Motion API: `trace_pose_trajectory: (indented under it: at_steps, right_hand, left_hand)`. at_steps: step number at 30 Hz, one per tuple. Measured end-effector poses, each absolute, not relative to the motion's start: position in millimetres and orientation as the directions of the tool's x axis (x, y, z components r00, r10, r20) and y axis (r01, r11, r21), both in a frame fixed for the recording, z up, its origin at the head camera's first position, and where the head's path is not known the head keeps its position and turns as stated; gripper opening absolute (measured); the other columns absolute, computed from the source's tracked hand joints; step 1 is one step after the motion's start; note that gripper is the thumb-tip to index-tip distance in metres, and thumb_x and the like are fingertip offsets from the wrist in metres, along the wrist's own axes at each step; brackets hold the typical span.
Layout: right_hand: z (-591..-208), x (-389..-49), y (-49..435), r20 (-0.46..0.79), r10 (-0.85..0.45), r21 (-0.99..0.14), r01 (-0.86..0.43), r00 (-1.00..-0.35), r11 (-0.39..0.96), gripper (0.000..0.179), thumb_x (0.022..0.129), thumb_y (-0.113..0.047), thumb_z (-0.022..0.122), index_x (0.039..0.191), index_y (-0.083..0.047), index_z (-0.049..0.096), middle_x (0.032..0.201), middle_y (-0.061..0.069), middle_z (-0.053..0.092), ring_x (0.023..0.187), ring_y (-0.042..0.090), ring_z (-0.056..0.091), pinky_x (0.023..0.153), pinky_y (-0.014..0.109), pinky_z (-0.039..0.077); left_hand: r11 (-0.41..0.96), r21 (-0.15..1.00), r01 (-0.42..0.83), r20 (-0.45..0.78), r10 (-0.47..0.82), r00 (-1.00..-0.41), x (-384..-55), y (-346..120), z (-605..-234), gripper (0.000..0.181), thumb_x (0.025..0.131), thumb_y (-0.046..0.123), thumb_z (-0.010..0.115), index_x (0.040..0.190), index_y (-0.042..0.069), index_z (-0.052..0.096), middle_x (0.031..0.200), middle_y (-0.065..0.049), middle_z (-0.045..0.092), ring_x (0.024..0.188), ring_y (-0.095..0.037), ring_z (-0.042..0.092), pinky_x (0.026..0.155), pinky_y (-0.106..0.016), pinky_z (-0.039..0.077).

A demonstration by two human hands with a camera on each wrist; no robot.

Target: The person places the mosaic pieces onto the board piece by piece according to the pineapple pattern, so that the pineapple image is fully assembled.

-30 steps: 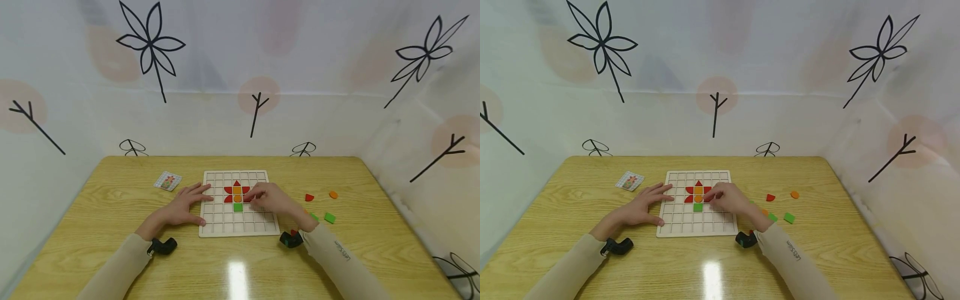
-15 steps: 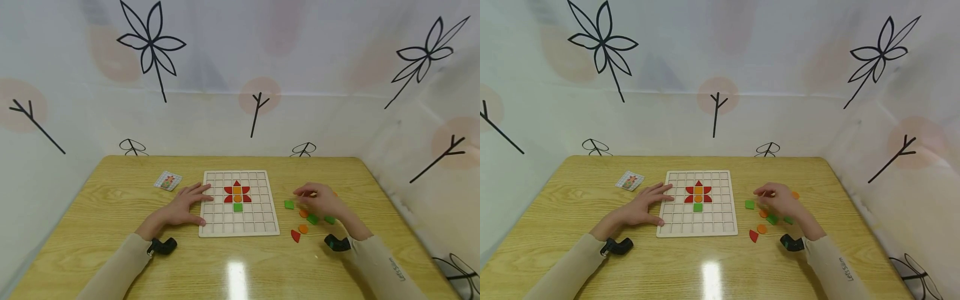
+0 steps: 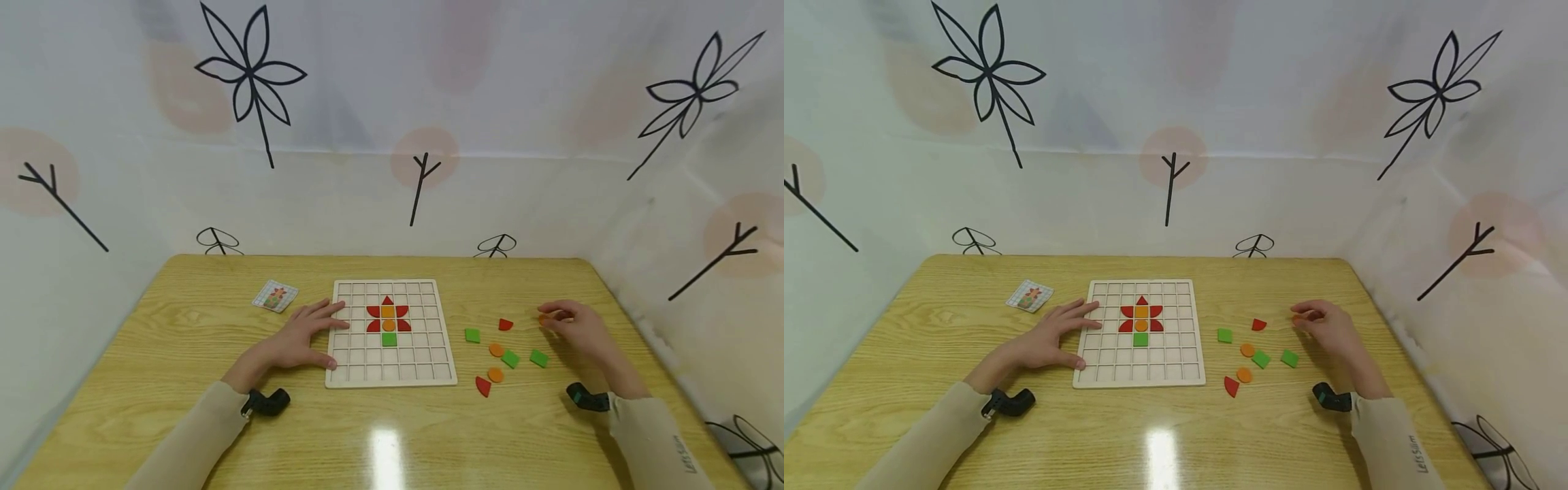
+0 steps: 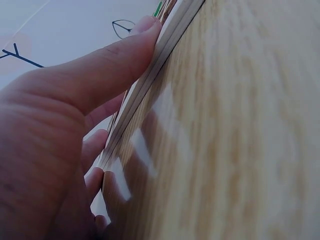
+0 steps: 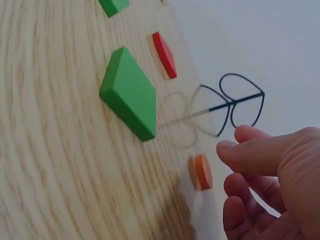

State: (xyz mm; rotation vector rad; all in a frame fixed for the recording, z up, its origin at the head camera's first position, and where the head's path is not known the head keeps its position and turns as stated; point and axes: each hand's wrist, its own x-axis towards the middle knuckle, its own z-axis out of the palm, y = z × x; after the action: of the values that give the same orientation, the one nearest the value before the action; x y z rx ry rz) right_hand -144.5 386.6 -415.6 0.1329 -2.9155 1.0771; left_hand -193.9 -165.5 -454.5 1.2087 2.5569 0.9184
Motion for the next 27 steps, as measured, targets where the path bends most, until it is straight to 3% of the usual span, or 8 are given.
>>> trace_pose_trajectory:
  at_steps: [10,27]
  right_hand:
    - [-428,-148,398,0.033,-0.06,-0.626,-0.068,-0.998,0.777,0.033,0.099,-0.018,0.064,0.125,0.003,0.065,0.117,0.023,0.064,0.082,0.01,0.054,0.062,0.026,0.044]
    - [-434,-151,402,0.048,-0.044,-0.653,-0.065,-0.998,0.755,0.034,0.097,-0.015,0.067,0.122,0.008,0.065,0.105,0.019,0.062,0.074,0.012,0.047,0.06,0.026,0.04]
  left_hand:
    - [0.484,0.602,0.635,0.101,0.742,-0.662,-192,-164,-451,0.068,0.082,0.043,0.08,0.14,0.015,0.058,0.162,-0.014,0.026,0.149,-0.043,0.012,0.111,-0.068,0.007]
    - [0.479,0.605,0.636,0.11,0.741,-0.663,-194,-164,-454,0.069,0.081,0.043,0.081,0.139,0.015,0.059,0.162,-0.014,0.026,0.148,-0.043,0.013,0.11,-0.068,0.009]
